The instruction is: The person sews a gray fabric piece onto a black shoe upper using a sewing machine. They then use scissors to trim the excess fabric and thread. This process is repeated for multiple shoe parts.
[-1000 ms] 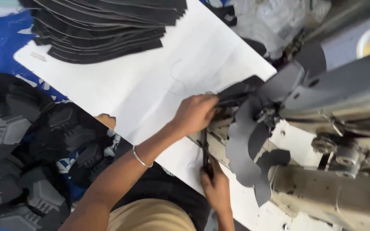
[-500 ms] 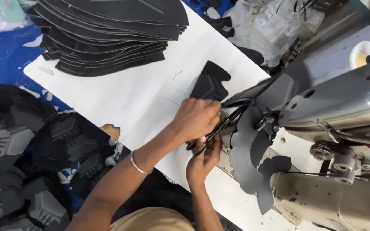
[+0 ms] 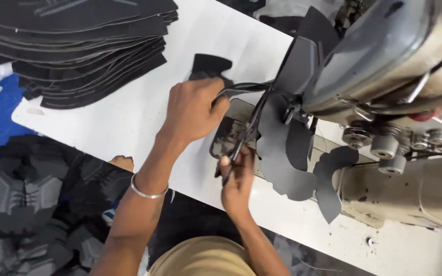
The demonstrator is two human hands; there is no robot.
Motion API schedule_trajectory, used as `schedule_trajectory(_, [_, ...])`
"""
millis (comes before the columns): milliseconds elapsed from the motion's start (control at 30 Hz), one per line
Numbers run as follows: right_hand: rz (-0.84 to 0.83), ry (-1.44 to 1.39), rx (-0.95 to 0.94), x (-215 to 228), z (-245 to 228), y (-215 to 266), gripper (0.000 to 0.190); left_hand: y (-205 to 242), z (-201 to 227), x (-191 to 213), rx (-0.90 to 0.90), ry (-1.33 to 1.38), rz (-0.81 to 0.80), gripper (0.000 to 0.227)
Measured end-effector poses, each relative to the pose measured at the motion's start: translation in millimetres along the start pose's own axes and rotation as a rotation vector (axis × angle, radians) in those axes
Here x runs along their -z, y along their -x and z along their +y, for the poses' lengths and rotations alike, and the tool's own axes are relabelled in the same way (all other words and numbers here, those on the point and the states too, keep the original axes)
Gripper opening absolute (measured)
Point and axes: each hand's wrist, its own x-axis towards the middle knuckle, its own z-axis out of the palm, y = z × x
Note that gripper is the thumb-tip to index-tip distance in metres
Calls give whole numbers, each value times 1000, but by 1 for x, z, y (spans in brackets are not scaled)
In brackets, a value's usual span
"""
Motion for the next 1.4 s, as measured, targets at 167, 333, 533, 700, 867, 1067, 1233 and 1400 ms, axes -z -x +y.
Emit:
schedule_trajectory(167, [-65,170,102,-11,7,-1,52,14,8,-9,16,-123,-56,17])
schedule_trajectory(333, [-38,157,114,-12,6,-34,52,23,3,-18,-44,-69,24,12])
schedule_trajectory(533, [-95,785,-63,8,-1,-20,51,-17,-12,-26,-133,-282,308,21])
schedule_trajectory(700, [-142,1140,354,59,27,-17,63,7,51,-35,244,-50,-89,68])
schedule_trajectory(867, [-190,1101,-237,170,54,29,27,65,35,-99,455,1066,-91,28])
schedule_trajectory(1067, [60,1109,537,214,-34,-27,82,55,33,-90,405,1033,-147,19])
schedule_trajectory(1233, [-297,1214,793,177,-78,-101,83,50,52,-77,427,811,-138,20])
schedule_trajectory(1400, [-577,1325,772,188,-77,-125,74,53,53,-86,492,707,-95,24])
